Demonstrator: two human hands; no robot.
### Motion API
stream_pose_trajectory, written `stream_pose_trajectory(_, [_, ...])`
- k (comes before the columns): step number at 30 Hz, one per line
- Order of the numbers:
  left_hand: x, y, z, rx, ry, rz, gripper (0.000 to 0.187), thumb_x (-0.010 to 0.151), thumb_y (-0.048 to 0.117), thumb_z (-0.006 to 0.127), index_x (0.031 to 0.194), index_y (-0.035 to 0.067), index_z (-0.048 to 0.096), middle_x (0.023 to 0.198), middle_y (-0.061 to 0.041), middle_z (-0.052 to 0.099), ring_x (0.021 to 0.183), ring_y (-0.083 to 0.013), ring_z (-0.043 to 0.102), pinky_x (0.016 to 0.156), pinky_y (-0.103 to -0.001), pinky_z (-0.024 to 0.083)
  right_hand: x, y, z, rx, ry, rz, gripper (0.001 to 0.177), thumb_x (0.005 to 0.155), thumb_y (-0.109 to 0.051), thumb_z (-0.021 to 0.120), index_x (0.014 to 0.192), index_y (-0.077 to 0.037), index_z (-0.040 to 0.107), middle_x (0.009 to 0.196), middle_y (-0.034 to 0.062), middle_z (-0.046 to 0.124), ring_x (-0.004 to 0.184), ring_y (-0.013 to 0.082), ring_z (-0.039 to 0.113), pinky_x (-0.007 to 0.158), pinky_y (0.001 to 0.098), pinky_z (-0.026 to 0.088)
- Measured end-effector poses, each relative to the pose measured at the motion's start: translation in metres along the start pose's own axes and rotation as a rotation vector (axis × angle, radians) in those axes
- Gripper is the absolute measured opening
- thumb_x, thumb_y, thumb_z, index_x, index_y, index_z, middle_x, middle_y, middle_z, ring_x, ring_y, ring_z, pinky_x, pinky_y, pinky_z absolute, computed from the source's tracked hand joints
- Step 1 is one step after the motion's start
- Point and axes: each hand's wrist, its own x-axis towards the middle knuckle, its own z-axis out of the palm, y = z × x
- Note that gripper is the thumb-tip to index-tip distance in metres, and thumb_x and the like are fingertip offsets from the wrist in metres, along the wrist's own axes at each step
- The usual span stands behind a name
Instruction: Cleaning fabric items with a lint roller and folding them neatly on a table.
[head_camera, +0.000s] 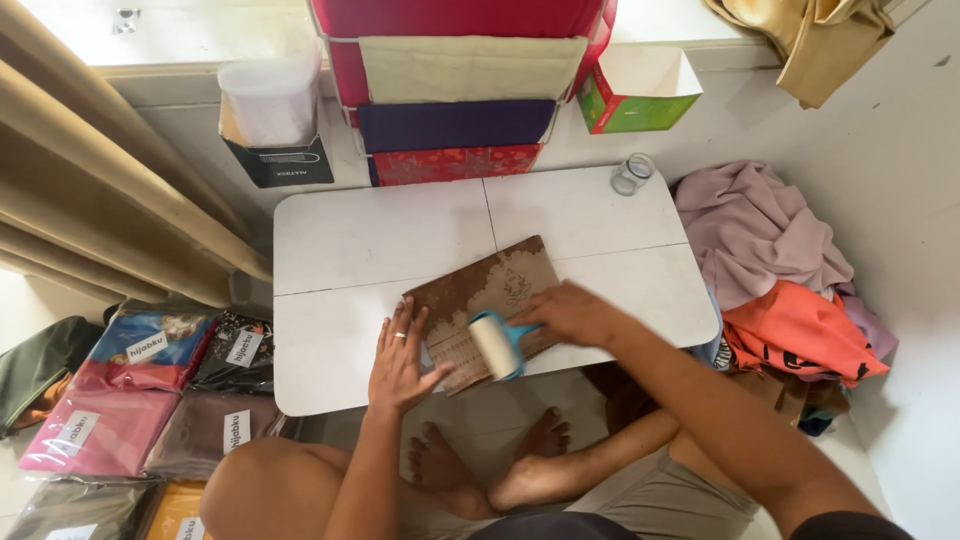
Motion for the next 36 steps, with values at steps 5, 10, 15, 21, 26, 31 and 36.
stream_pose_trajectory(5, [-0.006, -0.008, 0.015, -0.203, 0.33, -0.001, 0.059, 0.1, 0.037, 0.041, 0.154, 0.014, 0.038, 0.165, -0.014, 0.028, 0.149, -0.0326, 0.037, 0.115, -0.045, 0.041, 0.034, -0.038, 0.044, 0.112, 0.14, -0.17, 0.049, 0.097, -0.03, 0.063, 0.144, -0.043, 0.057, 0.099, 0.0071, 0.065, 0.089, 0.0389, 0.068, 0.081, 0.0533, 0.05])
stream_pose_trajectory(10, [-0.006, -0.003, 0.009, -0.209, 0.296, -0.116, 0.055, 0.1, 0.034, 0.04, 0.151, 0.014, 0.038, 0.163, -0.014, 0.031, 0.144, -0.0339, 0.044, 0.109, -0.044, 0.048, 0.009, -0.01, -0.012, -0.007, 0.16, -0.113, 0.038, 0.093, -0.024, 0.069, 0.129, -0.036, 0.07, 0.109, 0.0026, 0.069, 0.107, 0.0332, 0.065, 0.093, 0.053, 0.046])
stream_pose_trajectory(15, [-0.005, -0.005, 0.014, -0.166, 0.313, -0.072, 0.054, 0.1, 0.031, 0.045, 0.15, 0.012, 0.041, 0.161, -0.015, 0.035, 0.14, -0.035, 0.048, 0.108, -0.044, 0.048, -0.01, 0.095, -0.032, -0.255, 0.177, 0.203, 0.041, 0.094, -0.033, 0.067, 0.131, -0.05, 0.065, 0.111, -0.0068, 0.07, 0.112, 0.0221, 0.066, 0.104, 0.048, 0.043])
stream_pose_trajectory(21, [-0.003, -0.003, 0.012, -0.178, 0.33, -0.065, 0.053, 0.099, 0.027, 0.044, 0.15, 0.011, 0.04, 0.158, -0.016, 0.038, 0.138, -0.0358, 0.05, 0.108, -0.044, 0.048, 0.044, 0.093, -0.028, -0.068, 0.089, 0.223, 0.048, 0.096, -0.035, 0.065, 0.138, -0.056, 0.057, 0.119, 0.0003, 0.071, 0.116, 0.0295, 0.066, 0.104, 0.0557, 0.045])
stream_pose_trajectory(26, [-0.005, 0.001, 0.006, -0.217, 0.339, -0.089, 0.054, 0.097, 0.021, 0.041, 0.15, 0.01, 0.037, 0.159, -0.016, 0.036, 0.14, -0.0354, 0.048, 0.109, -0.044, 0.048, 0.096, 0.018, -0.028, 0.028, 0.084, -0.002, 0.046, 0.098, -0.029, 0.063, 0.14, -0.047, 0.06, 0.113, 0.0042, 0.071, 0.11, 0.032, 0.066, 0.099, 0.0564, 0.046])
stream_pose_trajectory(31, [-0.005, 0.001, 0.008, -0.259, 0.317, -0.12, 0.058, 0.095, 0.017, 0.04, 0.153, 0.011, 0.034, 0.159, -0.017, 0.035, 0.141, -0.0383, 0.047, 0.11, -0.046, 0.047, 0.125, 0.034, -0.007, -0.158, 0.102, 0.008, 0.045, 0.096, -0.028, 0.065, 0.133, -0.053, 0.064, 0.096, -0.0001, 0.069, 0.09, 0.0254, 0.065, 0.088, 0.0472, 0.043])
stream_pose_trajectory(36, [-0.005, 0.004, 0.003, -0.293, 0.318, -0.125, 0.06, 0.094, 0.018, 0.043, 0.153, 0.012, 0.033, 0.159, -0.016, 0.034, 0.142, -0.0393, 0.045, 0.11, -0.048, 0.047, 0.119, -0.03, -0.038, 0.014, 0.013, -0.015, 0.044, 0.097, -0.024, 0.063, 0.136, -0.043, 0.065, 0.102, 0.0091, 0.072, 0.093, 0.034, 0.067, 0.093, 0.055, 0.043])
